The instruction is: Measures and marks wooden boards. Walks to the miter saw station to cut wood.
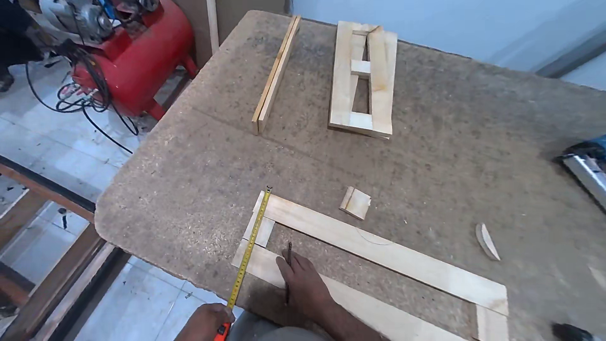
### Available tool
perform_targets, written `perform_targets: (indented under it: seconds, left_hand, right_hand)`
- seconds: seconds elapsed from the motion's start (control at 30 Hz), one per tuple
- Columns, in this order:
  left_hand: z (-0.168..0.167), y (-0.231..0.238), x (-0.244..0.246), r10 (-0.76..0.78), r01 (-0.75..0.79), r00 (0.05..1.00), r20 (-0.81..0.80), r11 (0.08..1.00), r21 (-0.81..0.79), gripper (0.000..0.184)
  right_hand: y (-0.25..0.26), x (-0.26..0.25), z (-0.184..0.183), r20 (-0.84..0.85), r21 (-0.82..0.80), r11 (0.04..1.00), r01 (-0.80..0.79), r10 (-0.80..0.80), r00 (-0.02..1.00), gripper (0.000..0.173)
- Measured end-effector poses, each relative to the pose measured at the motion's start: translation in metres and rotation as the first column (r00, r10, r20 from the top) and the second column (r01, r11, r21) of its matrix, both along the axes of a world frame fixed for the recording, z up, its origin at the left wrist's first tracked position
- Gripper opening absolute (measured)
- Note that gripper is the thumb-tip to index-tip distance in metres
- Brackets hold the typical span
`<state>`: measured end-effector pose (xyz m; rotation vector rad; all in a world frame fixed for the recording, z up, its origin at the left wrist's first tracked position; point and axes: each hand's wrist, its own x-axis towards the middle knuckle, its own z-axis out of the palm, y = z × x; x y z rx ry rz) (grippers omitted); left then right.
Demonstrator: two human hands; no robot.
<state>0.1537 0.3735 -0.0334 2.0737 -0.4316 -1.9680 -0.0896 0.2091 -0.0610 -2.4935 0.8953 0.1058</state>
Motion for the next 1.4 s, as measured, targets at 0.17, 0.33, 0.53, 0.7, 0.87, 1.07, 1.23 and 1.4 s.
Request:
perform_targets:
  seconds: [0.17, 0.33, 0.53, 0.7, 0.87, 1.07, 1.23, 1.4]
  left_hand:
    - [-0.002, 0.009, 0.007, -0.017, 0.017, 1.000, 0.021, 0.999, 0.032, 0.027]
    - [-0.006, 0.021, 0.015, -0.030, 0.029, 0.999, 0.021, 0.999, 0.043, 0.029]
    - [-0.005, 0.020, 0.012, -0.023, 0.022, 0.999, 0.030, 0.999, 0.030, 0.029]
    - [-0.011, 0.021, 0.014, -0.004, 0.004, 1.000, 0.004, 1.000, 0.020, 0.030]
    - [-0.012, 0.020, 0.019, 0.011, -0.010, 1.000, -0.020, 1.000, 0.023, 0.029]
    - [-0.013, 0.021, 0.020, 0.012, -0.011, 0.999, -0.032, 1.000, 0.027, 0.029]
    - [-0.013, 0.019, 0.022, -0.008, 0.008, 1.000, -0.021, 1.000, 0.030, 0.031]
    - [-0.005, 0.027, 0.019, 0.035, -0.035, 0.998, -0.060, 0.999, -0.004, 0.031]
  right_hand:
    - [-0.001, 0.004, 0.002, -0.043, 0.049, 0.999, 0.023, -0.020, 0.999, 0.070]
    - [0.001, 0.009, 0.005, -0.117, 0.104, 0.994, 0.045, -0.033, 0.993, 0.071]
    - [0.002, 0.012, 0.005, -0.161, 0.104, 0.994, 0.032, -0.014, 0.987, 0.068]
    - [0.003, 0.014, 0.008, -0.210, 0.120, 0.992, 0.028, -0.002, 0.978, 0.069]
    - [0.003, 0.013, 0.006, -0.201, 0.114, 0.993, 0.026, -0.003, 0.980, 0.068]
    - [0.002, 0.012, 0.005, -0.200, 0.115, 0.993, 0.024, -0.001, 0.980, 0.066]
    - [0.002, 0.010, 0.009, -0.213, 0.120, 0.992, 0.030, -0.004, 0.977, 0.066]
    - [0.006, 0.008, 0.010, -0.121, 0.138, 0.990, 0.031, -0.014, 0.993, 0.067]
